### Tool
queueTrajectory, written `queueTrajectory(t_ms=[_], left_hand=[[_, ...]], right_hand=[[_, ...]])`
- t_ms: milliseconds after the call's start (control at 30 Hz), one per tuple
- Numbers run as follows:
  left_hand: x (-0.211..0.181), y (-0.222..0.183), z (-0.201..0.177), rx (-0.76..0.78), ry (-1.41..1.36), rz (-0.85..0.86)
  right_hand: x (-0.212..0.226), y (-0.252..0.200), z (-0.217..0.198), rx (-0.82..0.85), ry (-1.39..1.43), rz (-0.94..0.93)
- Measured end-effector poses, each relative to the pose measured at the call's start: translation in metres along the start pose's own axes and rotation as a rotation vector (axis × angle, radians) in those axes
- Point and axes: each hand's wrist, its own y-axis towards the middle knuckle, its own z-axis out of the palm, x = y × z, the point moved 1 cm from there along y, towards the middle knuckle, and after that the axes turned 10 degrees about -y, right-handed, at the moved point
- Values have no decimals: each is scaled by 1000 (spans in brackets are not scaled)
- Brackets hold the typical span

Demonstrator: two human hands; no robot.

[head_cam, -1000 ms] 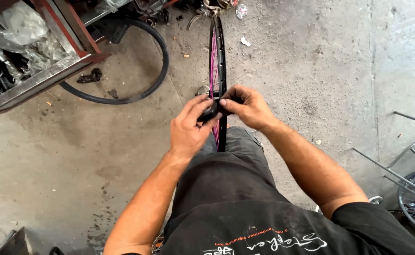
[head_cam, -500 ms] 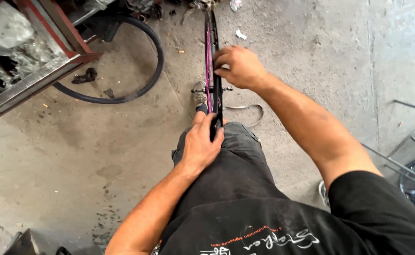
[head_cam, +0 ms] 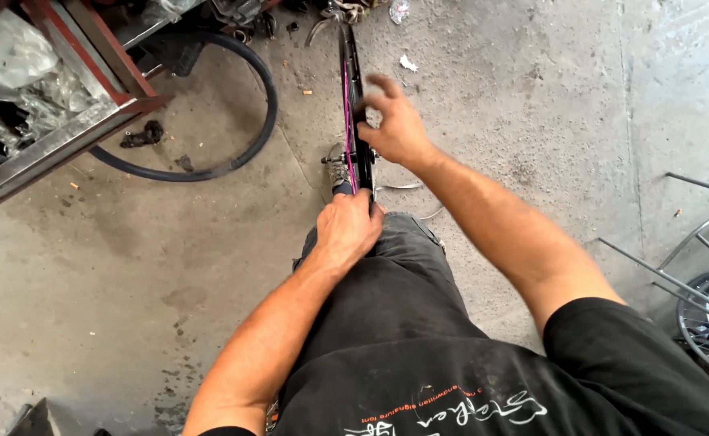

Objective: Truing a bicycle wheel by adjusting spoke tension with a spoke wrench and checking alignment

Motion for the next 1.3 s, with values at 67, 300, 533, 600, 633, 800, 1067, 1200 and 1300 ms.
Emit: queueTrajectory(t_ms=[67,300,533,600,633,800,1067,1200,1300], left_hand=[[-3,-1,-13,98,-96,-28],[12,-1,-7,108,-207,-56],[1,-6,-14,111,-198,-43],[-3,-16,-25,76,-155,-17],[-8,-22,-30,83,-177,-25],[1,-20,-18,66,-168,-26],[20,-3,-2,83,-110,3],[13,-10,-5,57,-56,33],[14,-8,-6,45,-46,-7]], right_hand=[[13,-3,0,20,420,345],[-24,1,73,-75,300,373],[-43,13,91,-132,172,384],[-32,3,90,-126,250,347],[-19,-8,80,-97,320,318],[-31,-2,98,5,403,410],[-42,31,90,151,160,561],[-47,-13,99,3,370,372],[-44,-57,103,-102,324,64]])
